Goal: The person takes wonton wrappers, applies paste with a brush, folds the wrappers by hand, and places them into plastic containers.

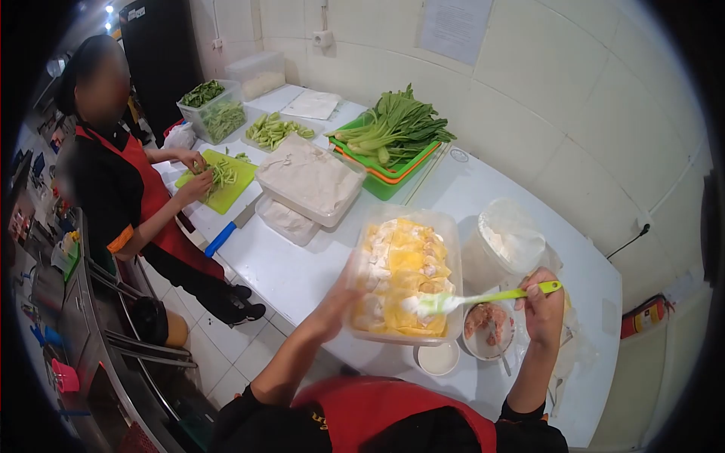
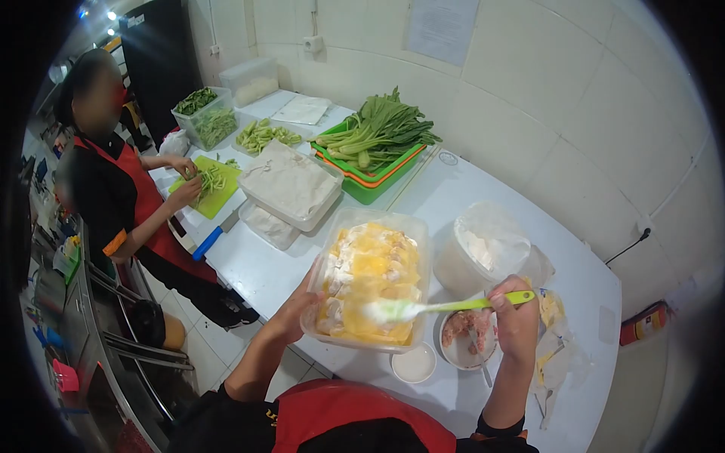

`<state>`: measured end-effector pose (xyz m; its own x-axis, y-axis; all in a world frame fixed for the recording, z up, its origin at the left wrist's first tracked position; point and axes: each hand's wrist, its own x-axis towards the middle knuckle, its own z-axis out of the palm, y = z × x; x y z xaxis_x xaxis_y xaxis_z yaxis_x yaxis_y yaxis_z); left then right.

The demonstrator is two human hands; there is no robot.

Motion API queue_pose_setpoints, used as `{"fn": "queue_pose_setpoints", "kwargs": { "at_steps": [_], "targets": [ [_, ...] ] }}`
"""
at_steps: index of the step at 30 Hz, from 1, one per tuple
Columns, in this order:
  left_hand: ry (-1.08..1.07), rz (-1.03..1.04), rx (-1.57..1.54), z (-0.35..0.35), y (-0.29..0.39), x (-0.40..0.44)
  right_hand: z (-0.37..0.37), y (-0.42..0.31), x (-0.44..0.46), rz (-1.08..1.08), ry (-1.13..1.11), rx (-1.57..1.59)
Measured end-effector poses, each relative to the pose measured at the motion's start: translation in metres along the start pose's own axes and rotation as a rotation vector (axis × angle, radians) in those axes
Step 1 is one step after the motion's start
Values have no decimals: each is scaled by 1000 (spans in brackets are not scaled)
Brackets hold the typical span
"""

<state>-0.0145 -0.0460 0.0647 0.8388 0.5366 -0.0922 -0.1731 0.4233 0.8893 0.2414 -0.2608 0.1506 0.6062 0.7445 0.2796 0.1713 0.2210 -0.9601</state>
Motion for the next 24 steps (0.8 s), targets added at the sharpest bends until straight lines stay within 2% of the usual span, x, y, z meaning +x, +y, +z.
{"fn": "queue_pose_setpoints", "kwargs": {
  "at_steps": [2,5,8,11,14,17,20,24],
  "targets": [
    [8,-55,-13,6,7,0,4,-1,0,-12,-28,-96],
    [-32,-52,-19,-3,2,-1,16,-16,2,-78,80,-131],
    [-26,-32,-43,-8,-2,-2,8,-15,0,-28,-150,-42],
    [-3,-36,-39,-16,-9,-3,26,-13,4,-47,-27,-187],
    [-40,-4,-89,-21,-11,-7,25,-12,13,-70,-35,-89],
    [-47,-2,-70,-22,-10,-11,27,0,21,-64,-47,-158],
    [-51,5,-78,-24,-15,-13,18,10,33,-140,87,-186],
    [-60,10,-98,-26,-19,-16,-29,11,47,-256,304,-225]
  ]
}}
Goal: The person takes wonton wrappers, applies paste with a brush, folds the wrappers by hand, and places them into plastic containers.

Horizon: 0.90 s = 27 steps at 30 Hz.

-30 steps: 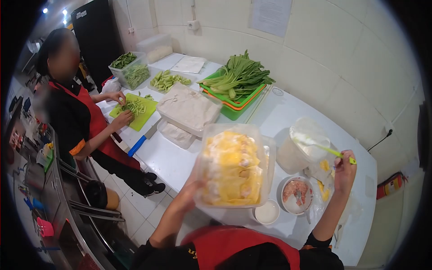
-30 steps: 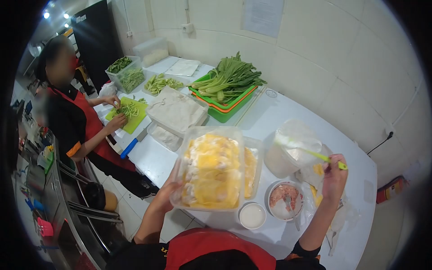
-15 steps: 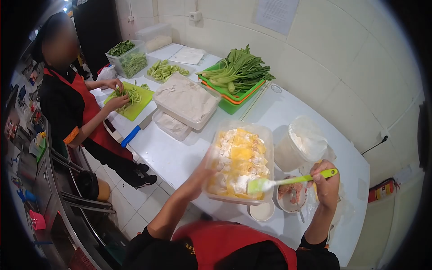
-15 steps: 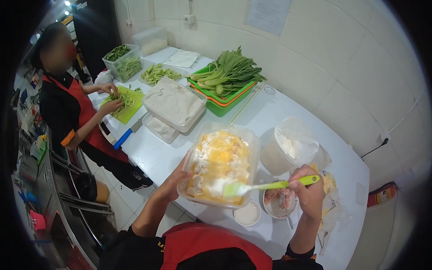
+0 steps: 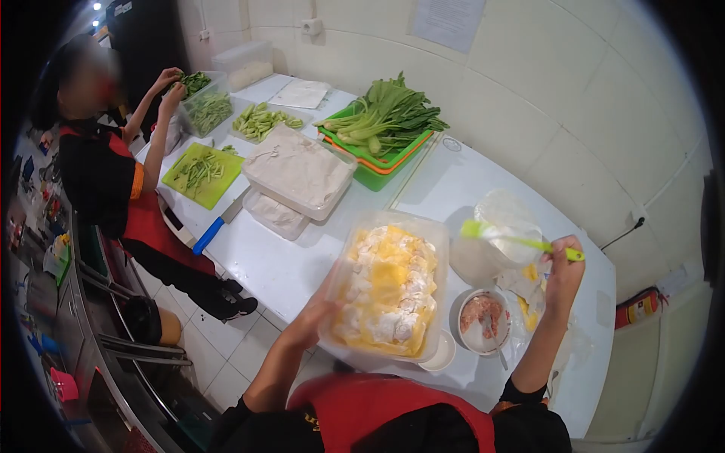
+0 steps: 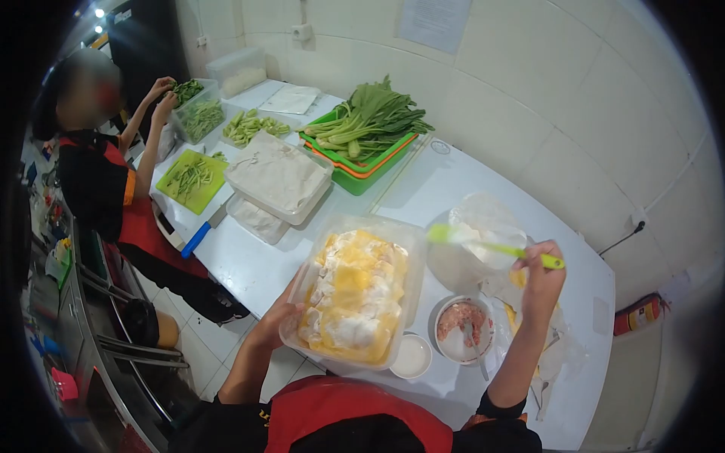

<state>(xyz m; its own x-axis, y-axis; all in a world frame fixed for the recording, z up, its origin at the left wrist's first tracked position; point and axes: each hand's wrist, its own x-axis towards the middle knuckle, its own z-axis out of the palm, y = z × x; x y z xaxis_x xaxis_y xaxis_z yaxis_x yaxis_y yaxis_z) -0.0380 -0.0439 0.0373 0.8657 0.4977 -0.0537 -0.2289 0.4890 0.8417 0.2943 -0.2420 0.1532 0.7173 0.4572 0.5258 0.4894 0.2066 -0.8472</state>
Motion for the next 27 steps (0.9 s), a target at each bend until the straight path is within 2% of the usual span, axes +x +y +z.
{"fn": "queue_pose_setpoints", "kwargs": {
  "at_steps": [3,4,6,9,12,15,18,20,23,27],
  "targets": [
    [7,-64,-43,-3,-3,-2,-26,23,21,-48,64,-284],
    [16,-75,-46,-2,-3,-2,-21,26,22,-6,84,-376],
    [27,-89,-37,-2,-4,0,-15,47,20,118,-12,-588],
    [35,-105,-17,-1,-5,3,0,73,11,5,-198,-761],
    [60,-116,-18,2,-3,4,0,70,17,160,-95,-522],
    [71,-89,1,7,-1,5,6,70,11,104,-184,-525],
    [59,-33,30,3,-7,9,-19,87,16,138,-35,-334],
    [42,3,60,0,-11,11,-38,80,18,103,41,-269],
    [27,22,47,1,-10,12,-54,59,22,124,124,2],
    [27,-37,-5,3,-8,11,-25,16,2,98,-117,136]
  ]
}}
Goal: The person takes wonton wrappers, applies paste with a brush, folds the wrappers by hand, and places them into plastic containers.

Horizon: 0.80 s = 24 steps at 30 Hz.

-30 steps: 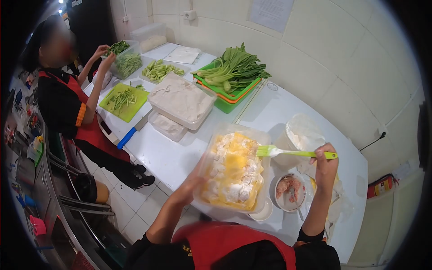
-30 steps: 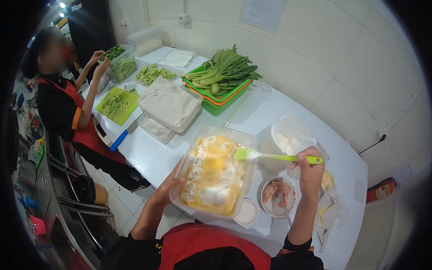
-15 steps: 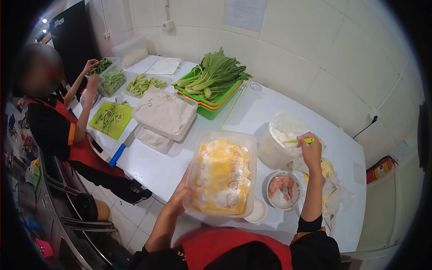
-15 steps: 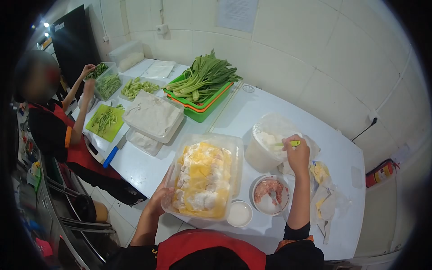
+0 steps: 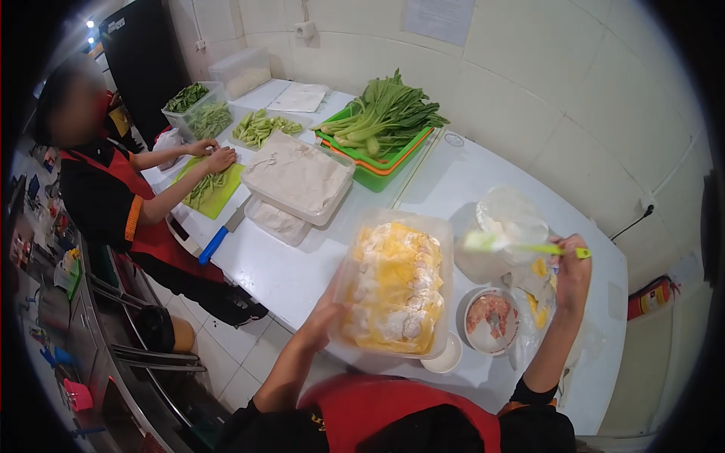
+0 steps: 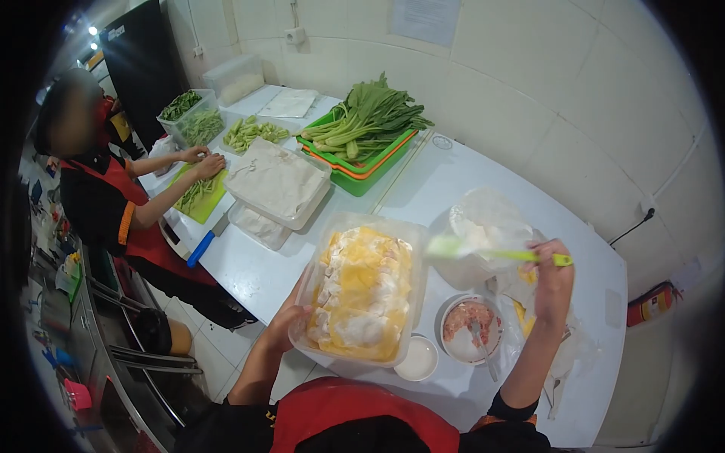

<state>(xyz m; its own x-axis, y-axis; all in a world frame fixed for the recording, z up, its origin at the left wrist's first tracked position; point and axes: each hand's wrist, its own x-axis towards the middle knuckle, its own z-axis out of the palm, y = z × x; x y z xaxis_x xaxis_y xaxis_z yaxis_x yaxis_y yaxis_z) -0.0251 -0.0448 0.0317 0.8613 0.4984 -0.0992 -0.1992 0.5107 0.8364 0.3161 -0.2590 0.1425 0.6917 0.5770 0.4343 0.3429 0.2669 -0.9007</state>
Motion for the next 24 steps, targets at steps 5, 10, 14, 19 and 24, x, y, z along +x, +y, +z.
{"fn": "queue_pose_setpoints", "kwargs": {
  "at_steps": [5,10,14,19,24],
  "targets": [
    [3,-39,-23,4,2,0,66,-14,-28,119,-215,-45],
    [-46,33,34,-1,4,-4,73,-25,-18,78,-181,-151],
    [-92,83,73,-10,-1,-6,77,-25,-13,-42,-214,-271],
    [-50,65,48,-8,-3,-11,92,-28,-15,-151,-161,-459],
    [-70,61,19,-9,-1,-15,88,-25,-15,-138,-193,-394]
  ]
}}
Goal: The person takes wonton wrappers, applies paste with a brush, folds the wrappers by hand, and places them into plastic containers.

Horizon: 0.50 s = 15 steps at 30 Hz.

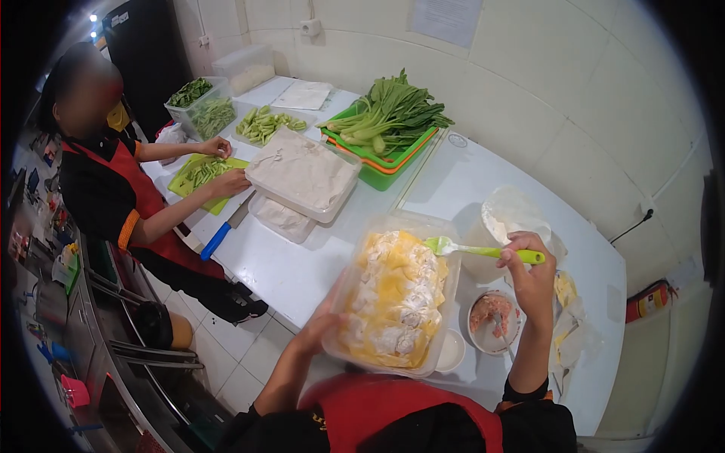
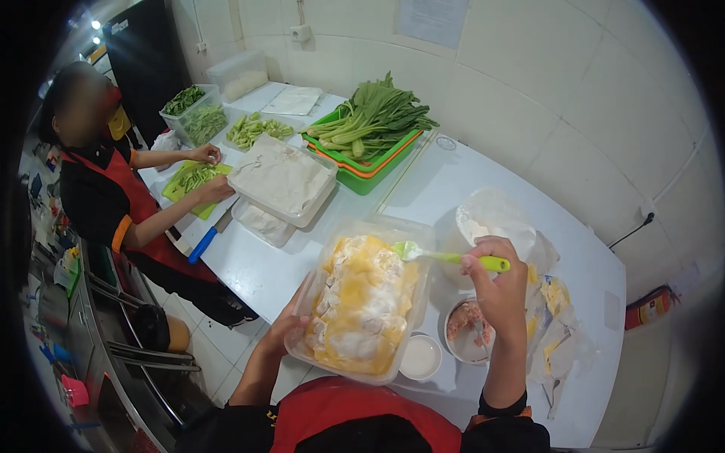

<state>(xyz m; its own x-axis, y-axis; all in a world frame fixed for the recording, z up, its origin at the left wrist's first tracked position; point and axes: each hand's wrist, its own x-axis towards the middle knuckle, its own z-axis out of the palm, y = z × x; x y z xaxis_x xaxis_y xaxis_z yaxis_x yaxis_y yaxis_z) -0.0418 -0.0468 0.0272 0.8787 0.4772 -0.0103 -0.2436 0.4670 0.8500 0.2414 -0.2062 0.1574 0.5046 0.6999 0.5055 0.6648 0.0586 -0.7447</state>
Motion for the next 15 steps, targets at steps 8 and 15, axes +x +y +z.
{"fn": "queue_pose_setpoints", "kwargs": {
  "at_steps": [8,15],
  "targets": [
    [234,55,155,-29,32,-49,-58,42,11,149,391,12],
    [398,74,281,-54,53,-101,-36,88,13,17,454,-916]
  ]
}}
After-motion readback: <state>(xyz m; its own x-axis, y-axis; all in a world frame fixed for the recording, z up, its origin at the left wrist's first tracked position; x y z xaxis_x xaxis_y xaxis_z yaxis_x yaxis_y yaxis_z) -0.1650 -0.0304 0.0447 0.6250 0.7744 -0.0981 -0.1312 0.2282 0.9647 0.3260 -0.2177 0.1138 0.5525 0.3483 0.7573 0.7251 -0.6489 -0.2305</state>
